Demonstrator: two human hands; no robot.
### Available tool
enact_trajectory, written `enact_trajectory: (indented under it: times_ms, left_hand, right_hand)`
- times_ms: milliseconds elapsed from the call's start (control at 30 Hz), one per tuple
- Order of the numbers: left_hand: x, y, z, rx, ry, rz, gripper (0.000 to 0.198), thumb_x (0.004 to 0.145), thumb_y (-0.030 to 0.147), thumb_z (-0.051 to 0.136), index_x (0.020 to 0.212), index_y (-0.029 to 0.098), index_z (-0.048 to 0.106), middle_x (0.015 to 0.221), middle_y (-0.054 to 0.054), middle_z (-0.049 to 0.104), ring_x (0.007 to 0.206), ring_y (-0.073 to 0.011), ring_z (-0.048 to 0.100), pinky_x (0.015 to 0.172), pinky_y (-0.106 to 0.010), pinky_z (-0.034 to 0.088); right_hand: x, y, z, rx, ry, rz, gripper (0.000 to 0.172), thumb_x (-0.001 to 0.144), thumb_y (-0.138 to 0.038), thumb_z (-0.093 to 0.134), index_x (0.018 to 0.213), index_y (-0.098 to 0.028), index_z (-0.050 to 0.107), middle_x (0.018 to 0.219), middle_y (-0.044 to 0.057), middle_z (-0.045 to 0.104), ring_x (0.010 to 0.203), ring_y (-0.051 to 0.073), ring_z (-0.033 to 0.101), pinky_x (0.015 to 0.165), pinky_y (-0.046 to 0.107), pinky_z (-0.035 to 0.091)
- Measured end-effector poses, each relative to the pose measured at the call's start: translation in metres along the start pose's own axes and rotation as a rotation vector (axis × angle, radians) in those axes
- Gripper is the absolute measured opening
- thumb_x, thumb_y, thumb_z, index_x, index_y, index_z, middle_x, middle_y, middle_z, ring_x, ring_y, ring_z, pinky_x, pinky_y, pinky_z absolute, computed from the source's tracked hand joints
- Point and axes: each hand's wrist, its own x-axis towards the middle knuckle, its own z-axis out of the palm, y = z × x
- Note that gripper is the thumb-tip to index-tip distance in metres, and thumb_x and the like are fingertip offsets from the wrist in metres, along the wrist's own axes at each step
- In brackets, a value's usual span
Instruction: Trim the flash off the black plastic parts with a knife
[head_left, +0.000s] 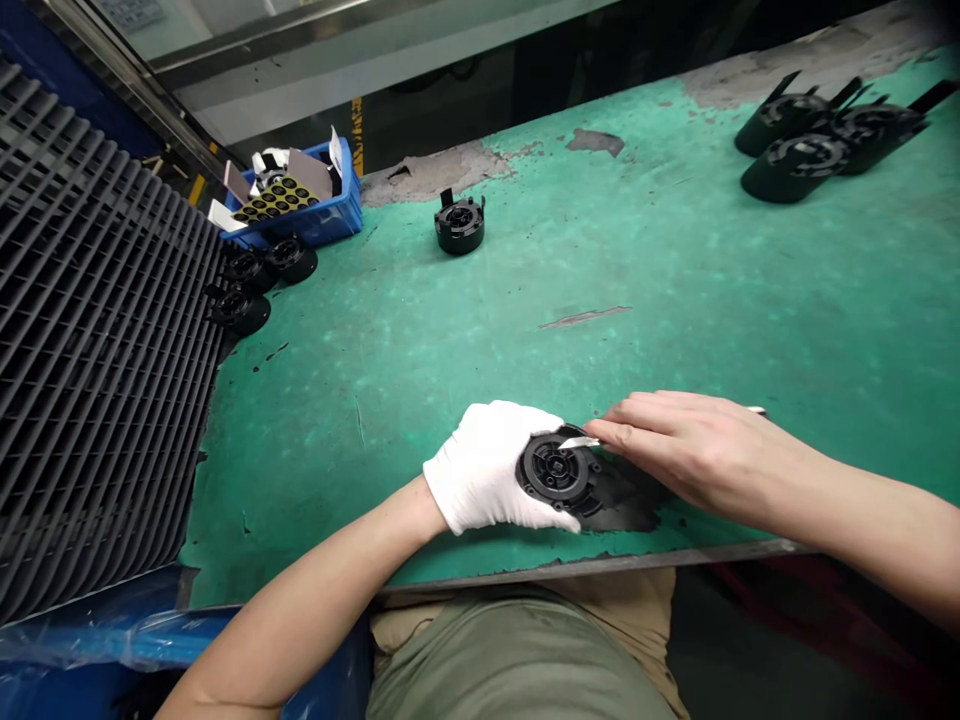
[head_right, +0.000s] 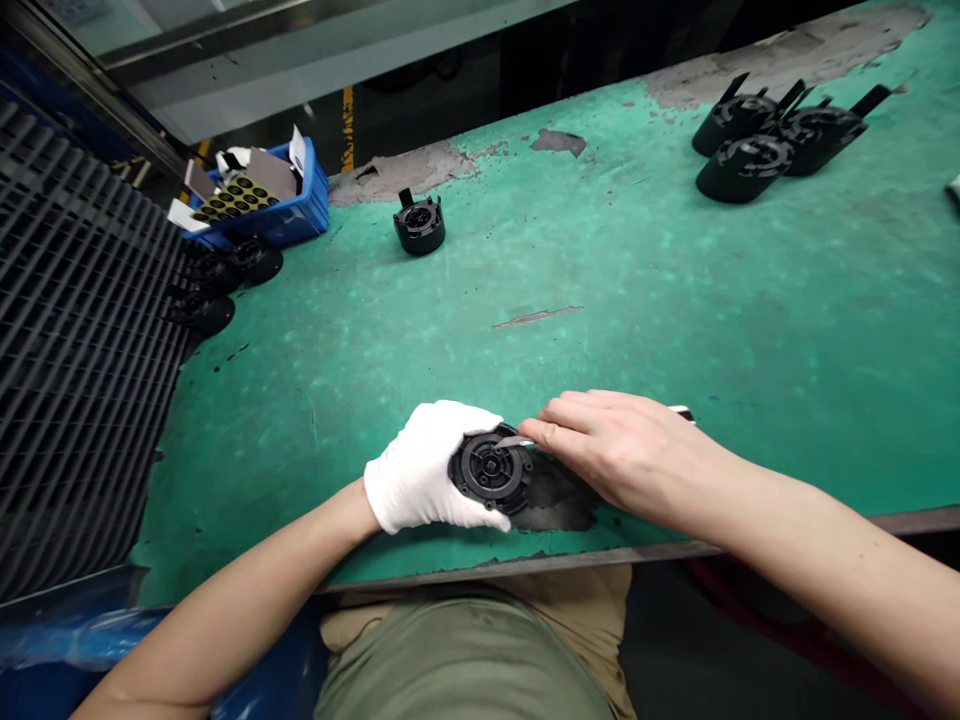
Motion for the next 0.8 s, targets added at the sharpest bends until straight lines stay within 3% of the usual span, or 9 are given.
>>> enact_trajectory:
  times_ms: [367,600,800]
  left_hand:
    - [0.001,0.000,0.000,0.013,-0.001,0.013,0.095,0.084,0.106,0.101,0.136,0.027,0.092,0.120,-0.011,0.099,0.119,-0.0440,0.098,0.107,-0.050,0.073]
    - [0.001,0.002,-0.001,-0.006,-0.013,0.011,0.091,0.086,0.106,0.099,0.132,0.027,0.091,0.122,-0.010,0.099,0.119,-0.0430,0.098,0.104,-0.049,0.071]
    - [0.002,0.002,-0.001,-0.010,-0.005,0.037,0.088,0.088,0.105,0.098,0.129,0.028,0.092,0.117,-0.009,0.098,0.112,-0.0414,0.098,0.100,-0.048,0.071]
  right_hand:
    - [-0.006,-0.002,0.010,-0.034,0.065,-0.019,0.044,0.122,-0.002,0.054,0.147,-0.022,0.084,0.111,0.006,0.084,0.090,0.021,0.073,0.084,0.034,0.054]
    - [0.002,-0.015,-0.006,-0.209,-0.008,-0.061,0.037,0.127,-0.003,0.050,0.144,-0.015,0.079,0.109,0.006,0.083,0.086,0.021,0.068,0.084,0.035,0.053]
    - [0.002,-0.025,-0.011,-0.222,-0.027,-0.038,0.039,0.124,-0.001,0.049,0.144,-0.015,0.080,0.105,0.005,0.079,0.085,0.021,0.069,0.083,0.035,0.054]
